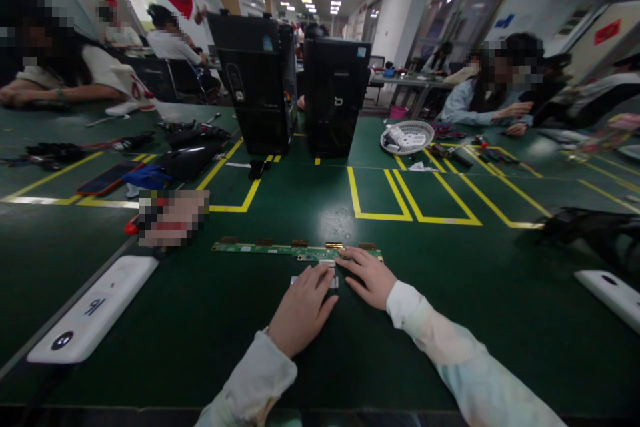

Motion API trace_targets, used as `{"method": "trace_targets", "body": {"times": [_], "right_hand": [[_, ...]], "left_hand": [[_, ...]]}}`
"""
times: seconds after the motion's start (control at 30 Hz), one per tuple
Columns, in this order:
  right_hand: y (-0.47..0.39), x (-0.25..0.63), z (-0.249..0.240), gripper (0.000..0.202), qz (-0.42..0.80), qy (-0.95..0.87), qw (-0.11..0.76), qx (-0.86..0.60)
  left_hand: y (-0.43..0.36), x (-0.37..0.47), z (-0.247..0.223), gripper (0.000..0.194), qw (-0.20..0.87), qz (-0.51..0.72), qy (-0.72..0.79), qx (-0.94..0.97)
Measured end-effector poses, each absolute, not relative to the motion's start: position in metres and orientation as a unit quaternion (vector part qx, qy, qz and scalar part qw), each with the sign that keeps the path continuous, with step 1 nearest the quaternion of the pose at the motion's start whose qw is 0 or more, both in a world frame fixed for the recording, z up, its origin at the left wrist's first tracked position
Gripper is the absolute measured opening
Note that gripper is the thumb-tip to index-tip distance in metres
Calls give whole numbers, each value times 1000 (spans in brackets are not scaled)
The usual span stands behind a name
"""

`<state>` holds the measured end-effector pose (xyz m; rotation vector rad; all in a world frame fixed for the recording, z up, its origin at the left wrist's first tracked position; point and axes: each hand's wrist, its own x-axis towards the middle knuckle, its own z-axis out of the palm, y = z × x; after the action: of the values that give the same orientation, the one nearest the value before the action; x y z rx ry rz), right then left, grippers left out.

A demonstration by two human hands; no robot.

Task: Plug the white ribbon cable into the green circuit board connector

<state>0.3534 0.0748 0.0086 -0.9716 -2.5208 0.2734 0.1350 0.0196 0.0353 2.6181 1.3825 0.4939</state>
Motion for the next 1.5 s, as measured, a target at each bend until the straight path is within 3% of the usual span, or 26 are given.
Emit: {"method": "trace_targets", "body": {"times": [0.27, 0.53, 1.0, 1.5], "right_hand": [[76, 355, 5, 42, 89, -910, 211, -346], [75, 351, 12, 39, 67, -911, 217, -343], [61, 324, 26, 51, 87, -918, 113, -371], [38, 384, 15, 44, 40, -912, 135, -386]], "left_hand": [[9, 87, 41, 40, 70, 162, 496, 850], [-14, 33, 16, 46, 51, 148, 575, 803], [3, 42, 16, 40, 35, 173, 563, 807], [1, 42, 14, 42, 41, 182, 560, 807]]}}
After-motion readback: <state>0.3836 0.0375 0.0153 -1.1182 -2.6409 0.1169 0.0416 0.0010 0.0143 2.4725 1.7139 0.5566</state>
